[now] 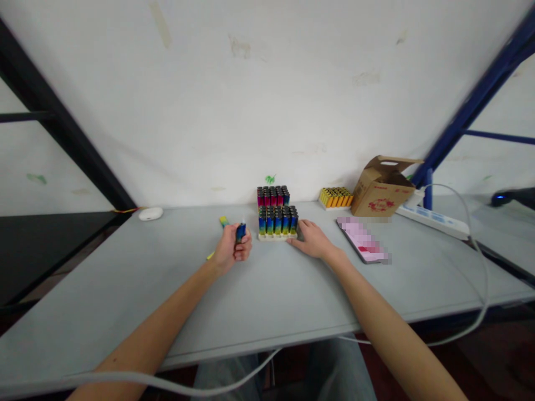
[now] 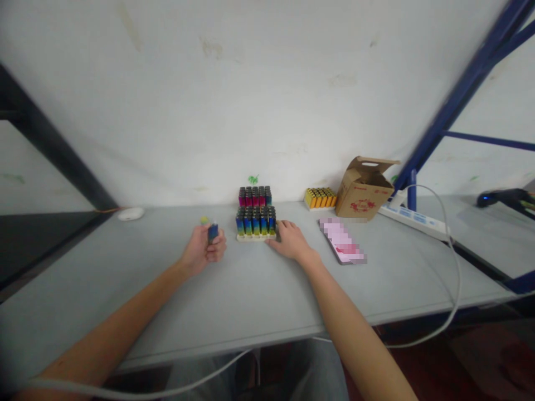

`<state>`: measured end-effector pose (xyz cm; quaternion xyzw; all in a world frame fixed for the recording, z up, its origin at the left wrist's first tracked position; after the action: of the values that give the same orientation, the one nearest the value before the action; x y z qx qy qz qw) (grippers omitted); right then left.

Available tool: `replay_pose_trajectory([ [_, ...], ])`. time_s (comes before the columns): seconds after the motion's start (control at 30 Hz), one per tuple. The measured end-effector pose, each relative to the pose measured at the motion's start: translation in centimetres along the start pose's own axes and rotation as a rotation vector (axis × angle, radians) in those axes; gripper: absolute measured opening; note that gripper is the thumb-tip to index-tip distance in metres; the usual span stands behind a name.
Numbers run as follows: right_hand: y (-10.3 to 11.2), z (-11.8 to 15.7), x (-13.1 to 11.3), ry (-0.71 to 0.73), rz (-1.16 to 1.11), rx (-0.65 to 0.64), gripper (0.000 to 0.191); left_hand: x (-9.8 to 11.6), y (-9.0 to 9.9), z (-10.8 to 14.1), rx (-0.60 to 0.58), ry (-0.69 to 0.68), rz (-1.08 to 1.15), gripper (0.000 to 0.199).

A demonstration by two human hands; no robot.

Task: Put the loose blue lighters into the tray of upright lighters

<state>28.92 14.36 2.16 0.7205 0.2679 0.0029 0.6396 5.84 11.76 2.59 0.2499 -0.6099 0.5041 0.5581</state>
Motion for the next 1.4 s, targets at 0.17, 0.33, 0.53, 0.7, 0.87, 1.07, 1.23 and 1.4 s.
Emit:
replay_pose_trajectory([
  [0.17,0.1,0.0,-0.1,0.007,0.001,0.004,0.050,-0.1,-0.3,0.2,0.036,0.010,-0.041,0.048],
  [0.33,0.1,0.1,0.0,0.016,-0.003,0.016,0.050,0.0,-0.8,0.3,0.031,-0.028,-0.014,0.039],
  [0.53,-0.2,-0.1,0.8,0.047,-0.097,0.095,0.062,-0.4,-0.5,-0.2,0.105,-0.147,-0.127,0.022],
  [0.7,1.6,0.0,1.0,0.032,-0.262,0.477,0.076,-0.6,-0.9,-0.2,0.025,-0.193,-0.299,0.044],
  [0.87,3.4,1.0,-1.9,0.295,-0.368,0.671,0.029,-0.8,-1.3,-0.1,-0.046,-0.198,-0.389,0.049],
  [1.07,2.5,1.8,-5.6,0.495,-0.433,0.611,0.020,-1.2,-2.1,-0.2,-0.119,-0.220,-0.430,0.050],
  [1.23,1.3,1.6,-6.5,0.407,-0.631,0.550,0.018,-1.5,-2.3,-0.2,-0.135,-0.235,-0.485,0.047],
  [1.4,0.6,1.2,-6.4,0.234,-0.887,0.525,0.015,-1.2,-1.7,-0.4,-0.066,-0.273,-0.602,0.049],
])
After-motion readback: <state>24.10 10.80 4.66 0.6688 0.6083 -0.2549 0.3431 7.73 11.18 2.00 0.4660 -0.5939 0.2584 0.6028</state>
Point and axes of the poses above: each hand's wrist, its own z-axis away from the middle knuckle, its own y-axis out of the back of the hand, x = y × z, the point moved 4 cm from there along -z, towards the middle knuckle, and after that the axes turned 5 degrees about -z, right-handed, at the moved point
